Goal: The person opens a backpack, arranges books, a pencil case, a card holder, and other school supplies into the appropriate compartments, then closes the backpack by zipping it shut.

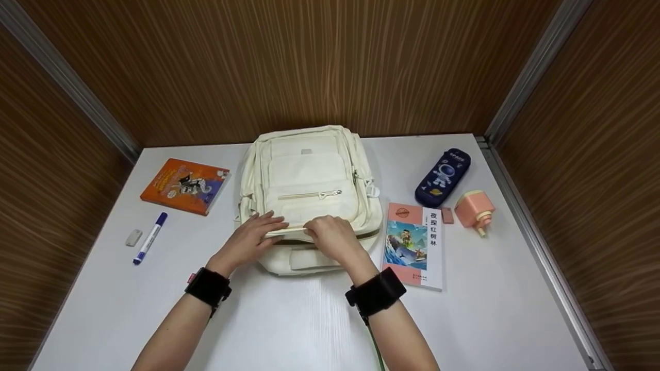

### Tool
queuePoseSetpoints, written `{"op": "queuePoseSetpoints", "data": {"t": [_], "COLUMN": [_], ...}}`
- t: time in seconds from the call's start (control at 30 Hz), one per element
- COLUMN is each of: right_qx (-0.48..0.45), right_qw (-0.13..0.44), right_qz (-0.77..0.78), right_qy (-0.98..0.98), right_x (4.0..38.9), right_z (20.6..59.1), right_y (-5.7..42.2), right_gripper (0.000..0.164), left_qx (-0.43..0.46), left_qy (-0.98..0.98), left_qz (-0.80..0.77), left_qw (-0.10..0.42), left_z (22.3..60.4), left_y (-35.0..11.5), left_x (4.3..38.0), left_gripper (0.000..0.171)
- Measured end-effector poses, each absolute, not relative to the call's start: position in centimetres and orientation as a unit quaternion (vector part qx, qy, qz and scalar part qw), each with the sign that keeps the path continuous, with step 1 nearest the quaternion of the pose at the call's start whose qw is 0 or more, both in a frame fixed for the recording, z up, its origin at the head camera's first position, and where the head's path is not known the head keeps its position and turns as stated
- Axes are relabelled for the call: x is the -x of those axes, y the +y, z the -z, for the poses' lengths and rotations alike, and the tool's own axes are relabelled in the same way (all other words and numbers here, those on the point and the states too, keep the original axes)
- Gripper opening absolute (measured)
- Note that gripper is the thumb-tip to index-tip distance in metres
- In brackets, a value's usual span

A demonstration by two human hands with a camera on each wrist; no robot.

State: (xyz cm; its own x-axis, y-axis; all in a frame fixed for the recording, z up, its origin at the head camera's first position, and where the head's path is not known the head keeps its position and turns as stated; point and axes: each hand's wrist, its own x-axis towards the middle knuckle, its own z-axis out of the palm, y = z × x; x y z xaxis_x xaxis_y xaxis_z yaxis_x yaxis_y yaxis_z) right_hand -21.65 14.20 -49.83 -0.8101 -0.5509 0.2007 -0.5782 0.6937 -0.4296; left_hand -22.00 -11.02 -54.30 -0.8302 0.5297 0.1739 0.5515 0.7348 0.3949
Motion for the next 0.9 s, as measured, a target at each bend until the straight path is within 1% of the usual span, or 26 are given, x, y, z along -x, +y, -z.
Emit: {"op": "queuePoseSetpoints", "data": {"t": [0.1,0.2,0.27,0.33,0.37,0.43,0.5,0.57,0.7,0.8,0.87,0.9], "right_qx": [-0.321,-0.324,-0.308,-0.290,-0.282,-0.271,-0.268,-0.265,-0.258,-0.251,-0.245,-0.244], "right_qw": [0.021,-0.004,-0.029,-0.049,-0.056,-0.060,-0.052,-0.037,-0.007,0.006,0.003,-0.003], "right_qz": [-0.260,-0.284,-0.299,-0.310,-0.315,-0.313,-0.305,-0.292,-0.278,-0.280,-0.286,-0.288], "right_qy": [-0.910,-0.903,-0.902,-0.904,-0.905,-0.908,-0.912,-0.918,-0.925,-0.927,-0.926,-0.926], "right_x": [22.0,22.4,22.7,23.0,23.2,23.5,23.8,24.1,24.9,25.5,25.9,26.1], "right_z": [50.0,50.2,50.3,50.5,50.6,50.7,50.7,50.6,49.9,49.3,48.9,48.7], "right_y": [14.8,15.9,16.8,17.7,18.1,18.7,19.1,19.2,19.4,19.4,19.3,19.2], "right_gripper": [0.014,0.026,0.037,0.042,0.041,0.033,0.023,0.016,0.013,0.013,0.012,0.012], "left_qx": [0.277,0.257,0.241,0.231,0.228,0.226,0.232,0.243,0.261,0.247,0.225,0.213], "left_qy": [-0.934,-0.936,-0.938,-0.939,-0.940,-0.940,-0.937,-0.931,-0.905,-0.893,-0.894,-0.896], "left_qz": [0.221,0.237,0.246,0.251,0.253,0.253,0.259,0.273,0.335,0.375,0.388,0.390], "left_qw": [0.043,0.048,0.045,0.038,0.033,0.025,0.020,0.016,0.009,-0.002,0.003,0.008], "left_z": [54.4,54.1,53.8,53.3,53.0,52.5,52.1,51.8,52.2,53.2,53.8,54.1], "left_y": [-10.7,-10.7,-10.8,-10.9,-10.9,-11.0,-11.1,-11.1,-11.5,-12.1,-12.4,-12.5], "left_x": [22.1,22.3,22.4,22.4,22.4,22.4,22.2,22.1,22.2,22.3,22.6,22.8], "left_gripper": [0.035,0.031,0.031,0.032,0.033,0.033,0.033,0.033,0.033,0.042,0.051,0.051]}}
